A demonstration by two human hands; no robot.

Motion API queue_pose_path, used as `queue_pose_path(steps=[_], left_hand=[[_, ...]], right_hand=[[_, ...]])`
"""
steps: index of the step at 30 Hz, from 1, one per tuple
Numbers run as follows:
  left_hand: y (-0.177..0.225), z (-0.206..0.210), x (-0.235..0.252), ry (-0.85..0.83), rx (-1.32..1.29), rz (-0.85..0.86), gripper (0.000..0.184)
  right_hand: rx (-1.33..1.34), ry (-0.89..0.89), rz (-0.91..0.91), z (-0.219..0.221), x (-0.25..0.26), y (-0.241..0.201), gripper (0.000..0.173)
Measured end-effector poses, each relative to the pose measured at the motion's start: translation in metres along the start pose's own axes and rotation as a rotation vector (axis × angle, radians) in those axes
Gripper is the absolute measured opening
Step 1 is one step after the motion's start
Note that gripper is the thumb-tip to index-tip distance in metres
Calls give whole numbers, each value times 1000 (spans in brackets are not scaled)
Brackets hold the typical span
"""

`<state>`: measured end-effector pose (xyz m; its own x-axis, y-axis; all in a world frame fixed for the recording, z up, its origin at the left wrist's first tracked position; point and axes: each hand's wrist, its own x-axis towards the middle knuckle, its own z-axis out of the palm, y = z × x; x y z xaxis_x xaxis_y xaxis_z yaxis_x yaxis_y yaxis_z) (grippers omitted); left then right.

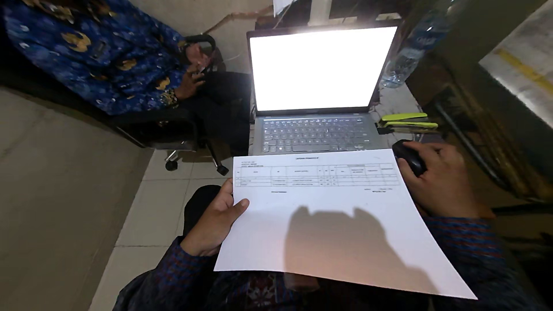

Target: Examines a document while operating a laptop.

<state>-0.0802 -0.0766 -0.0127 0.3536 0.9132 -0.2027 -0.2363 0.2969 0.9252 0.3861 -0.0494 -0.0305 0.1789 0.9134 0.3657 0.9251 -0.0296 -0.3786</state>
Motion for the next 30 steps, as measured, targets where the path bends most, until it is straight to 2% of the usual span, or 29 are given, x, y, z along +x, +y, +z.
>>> queue_pose_path(steps=[30], left_hand=[[-2, 0, 1, -4, -19, 19, 54]], right_hand=[[-38, 24, 25, 2, 3, 1, 59]])
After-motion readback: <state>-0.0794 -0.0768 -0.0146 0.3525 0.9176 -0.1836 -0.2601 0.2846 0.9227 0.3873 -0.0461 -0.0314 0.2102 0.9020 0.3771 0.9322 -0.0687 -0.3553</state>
